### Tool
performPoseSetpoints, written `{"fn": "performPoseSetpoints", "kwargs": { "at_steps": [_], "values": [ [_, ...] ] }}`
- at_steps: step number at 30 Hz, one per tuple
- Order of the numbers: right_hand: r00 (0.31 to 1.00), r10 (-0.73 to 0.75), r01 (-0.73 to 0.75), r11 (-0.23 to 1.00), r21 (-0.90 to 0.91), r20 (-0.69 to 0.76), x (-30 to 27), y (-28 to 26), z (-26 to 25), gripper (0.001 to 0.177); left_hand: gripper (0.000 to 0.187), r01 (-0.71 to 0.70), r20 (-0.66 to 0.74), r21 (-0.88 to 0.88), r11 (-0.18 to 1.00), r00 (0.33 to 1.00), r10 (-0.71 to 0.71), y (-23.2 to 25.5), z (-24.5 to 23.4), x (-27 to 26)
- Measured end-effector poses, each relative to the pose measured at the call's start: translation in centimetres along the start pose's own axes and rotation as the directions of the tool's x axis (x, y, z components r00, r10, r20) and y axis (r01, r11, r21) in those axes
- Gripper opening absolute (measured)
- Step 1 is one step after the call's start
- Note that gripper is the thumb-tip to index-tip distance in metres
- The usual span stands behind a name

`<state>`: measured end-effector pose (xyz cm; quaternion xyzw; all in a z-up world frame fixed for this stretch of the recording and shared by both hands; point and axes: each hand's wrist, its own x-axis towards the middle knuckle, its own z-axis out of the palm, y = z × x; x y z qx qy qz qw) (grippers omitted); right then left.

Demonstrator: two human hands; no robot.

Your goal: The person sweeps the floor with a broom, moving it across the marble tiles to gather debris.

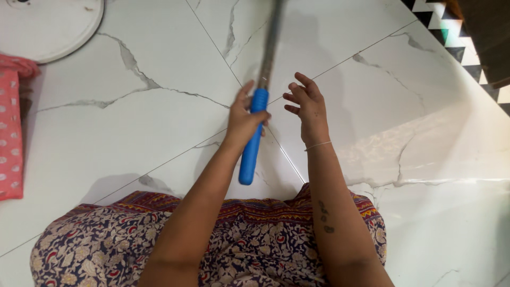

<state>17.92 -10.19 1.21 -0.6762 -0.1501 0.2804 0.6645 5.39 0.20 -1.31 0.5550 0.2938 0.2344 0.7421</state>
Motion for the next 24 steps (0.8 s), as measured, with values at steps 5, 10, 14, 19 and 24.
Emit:
{"fn": "performPoseSetpoints", "kwargs": {
  "at_steps": [5, 10, 14, 19, 24],
  "values": [
    [0.992, 0.08, -0.084, 0.996, 0.034, 0.099, -0.5, -0.9, 1.5, 0.06, 0.081, -0.12, -0.284, -0.123, 0.985, 0.955, 0.081, 1.2, -1.8, 1.3],
    [0.983, 0.074, -0.077, 0.997, 0.014, 0.169, -0.9, -1.0, 2.0, 0.059, 0.083, -0.088, -0.476, -0.215, 0.973, 0.879, -0.026, 1.2, -3.8, 4.8],
    [0.985, 0.058, -0.062, 0.998, 0.023, 0.165, -0.3, -0.5, 1.5, 0.06, 0.09, -0.064, -0.43, 0.071, 0.995, 0.898, 0.088, -0.6, -2.0, 7.7],
    [0.98, 0.095, -0.126, 0.977, 0.172, 0.177, 1.0, 1.2, 0.6, 0.054, 0.096, 0.025, -0.104, 0.324, 0.946, 0.995, 0.009, -1.9, 2.5, 8.9],
    [0.974, -0.005, -0.107, 0.873, 0.475, 0.228, 2.3, 1.8, -1.1, 0.041, 0.081, -0.166, 0.207, 0.352, 0.921, 0.974, 0.096, -2.7, 6.6, 7.4]
  ]
}}
